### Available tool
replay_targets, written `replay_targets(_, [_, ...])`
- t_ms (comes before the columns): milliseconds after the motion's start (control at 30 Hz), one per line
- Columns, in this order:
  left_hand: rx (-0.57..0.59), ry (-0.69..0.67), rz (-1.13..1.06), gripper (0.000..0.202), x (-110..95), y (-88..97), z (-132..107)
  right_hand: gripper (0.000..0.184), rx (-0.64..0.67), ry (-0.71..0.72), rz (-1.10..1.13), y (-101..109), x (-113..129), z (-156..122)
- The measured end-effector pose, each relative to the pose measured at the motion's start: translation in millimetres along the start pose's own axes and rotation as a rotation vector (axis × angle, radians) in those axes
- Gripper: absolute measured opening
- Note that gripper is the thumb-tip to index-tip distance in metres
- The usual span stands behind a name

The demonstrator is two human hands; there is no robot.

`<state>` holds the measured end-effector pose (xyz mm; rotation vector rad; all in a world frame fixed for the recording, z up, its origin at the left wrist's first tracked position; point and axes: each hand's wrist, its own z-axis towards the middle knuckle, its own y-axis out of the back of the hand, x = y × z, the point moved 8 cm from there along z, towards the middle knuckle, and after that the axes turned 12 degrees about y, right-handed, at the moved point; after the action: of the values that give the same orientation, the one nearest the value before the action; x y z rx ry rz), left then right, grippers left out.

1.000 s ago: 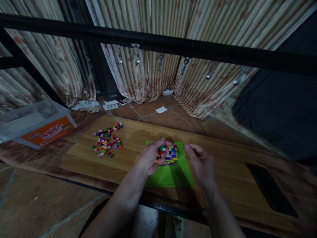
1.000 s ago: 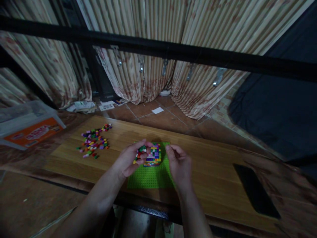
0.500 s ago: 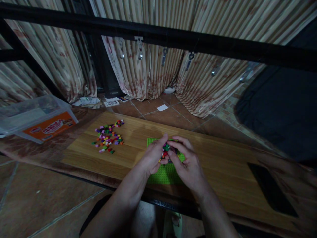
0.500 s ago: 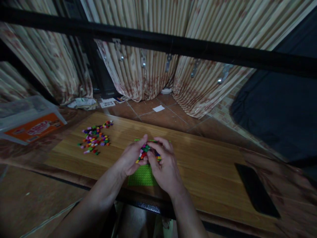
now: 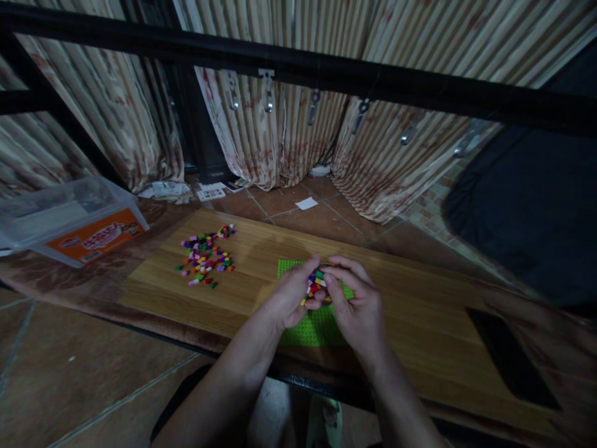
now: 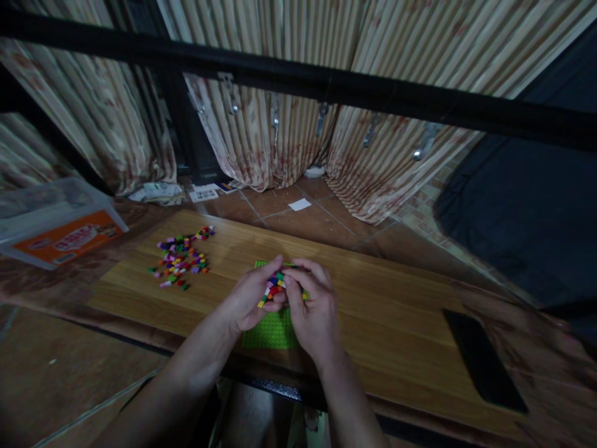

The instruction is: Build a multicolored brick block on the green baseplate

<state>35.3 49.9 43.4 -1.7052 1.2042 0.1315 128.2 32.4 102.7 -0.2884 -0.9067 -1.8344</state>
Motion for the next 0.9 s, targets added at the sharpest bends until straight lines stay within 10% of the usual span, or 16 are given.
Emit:
replay_targets(500, [-0.027,-0.167,0.378,0.029,-13,-1.2,-4,0.017,-0.002,-0.109,0.028,6,-12,0])
replay_targets(900, [0.054,-0.142,0.271,0.015,-12,-5.3,-6,0.011,-0.097,-0.295,0.31,4,-28,-8])
